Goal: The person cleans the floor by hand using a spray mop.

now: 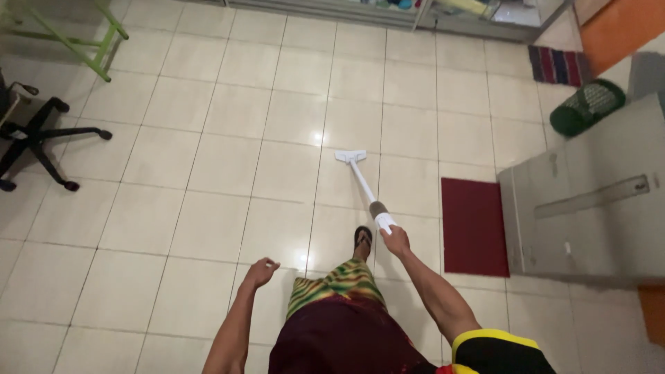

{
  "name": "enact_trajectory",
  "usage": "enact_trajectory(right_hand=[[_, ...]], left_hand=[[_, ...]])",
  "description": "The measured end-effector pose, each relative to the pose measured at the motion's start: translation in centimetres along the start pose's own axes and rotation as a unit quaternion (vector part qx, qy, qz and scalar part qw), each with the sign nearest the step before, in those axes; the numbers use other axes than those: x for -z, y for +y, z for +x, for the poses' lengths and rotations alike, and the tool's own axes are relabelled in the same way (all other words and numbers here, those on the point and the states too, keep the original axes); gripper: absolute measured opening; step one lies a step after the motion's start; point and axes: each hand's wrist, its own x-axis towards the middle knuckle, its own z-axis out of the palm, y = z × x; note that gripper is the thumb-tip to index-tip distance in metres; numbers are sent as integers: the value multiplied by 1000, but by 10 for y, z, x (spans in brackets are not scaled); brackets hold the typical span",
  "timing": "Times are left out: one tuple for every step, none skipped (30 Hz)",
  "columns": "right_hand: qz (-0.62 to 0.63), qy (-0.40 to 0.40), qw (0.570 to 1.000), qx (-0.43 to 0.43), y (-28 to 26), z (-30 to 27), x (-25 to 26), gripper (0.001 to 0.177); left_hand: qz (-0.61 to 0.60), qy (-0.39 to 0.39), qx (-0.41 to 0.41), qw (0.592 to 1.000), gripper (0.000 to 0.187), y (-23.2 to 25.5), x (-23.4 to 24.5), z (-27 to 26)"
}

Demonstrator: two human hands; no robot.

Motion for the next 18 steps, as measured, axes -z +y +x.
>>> enact_trajectory(right_hand=[[-5,4,1000,8,3,-8,-5,51],[0,1,1000,6,5,-15,-9,50],[5,-2,1000,3,7,-20,-12,50],[11,-4,1000,0,10,-28,-14,49],[14,-7,1000,3,14,-38,-18,49],[18,-7,1000,8,15,-43,-21,48],[22,-7,1000,13,16,-48,-23,48],[30,-10,999,9,19,-55,-26,48],[38,-14,999,4,21,-60,-30,48],[46,-17,999,1,23,-65,-32,48],[48,-9,999,7,24,-70,-35,49],[49,-3,999,13,26,-73,-38,50],[50,4,999,20,28,-76,-40,50],[53,-3,999,10,30,-79,-41,50],[55,-10,998,-1,32,-81,-42,50],[58,-18,998,-10,33,-80,-41,49],[51,-9,999,-3,34,-78,-41,51],[43,-3,999,6,34,-76,-41,53]], left_hand=[[9,-2,-6,1000,59,-5,-1,-1],[12,-3,-10,1000,60,-9,-2,-2],[16,-4,-15,1000,60,-11,-2,-1],[20,-6,-21,1000,60,-14,-3,-1],[24,-7,-22,999,60,-17,-5,-5],[29,-6,-26,999,59,-18,-5,-4],[33,-5,-30,999,59,-18,-5,-3],[39,-12,-25,999,59,-19,-7,-4],[46,-18,-22,999,59,-20,-8,-4],[51,-24,-17,998,59,-22,-8,-3],[52,-26,-20,998,59,-22,-8,-1],[52,-28,-21,998,58,-23,-9,-1],[52,-30,-23,998,58,-24,-11,-1],[58,-24,-28,998,57,-25,-12,-1],[64,-17,-33,997,55,-26,-13,-1],[70,-9,-37,997,54,-26,-14,0],[73,-5,-46,996,53,-25,-14,1],[74,-1,-52,996,53,-27,-15,2]])
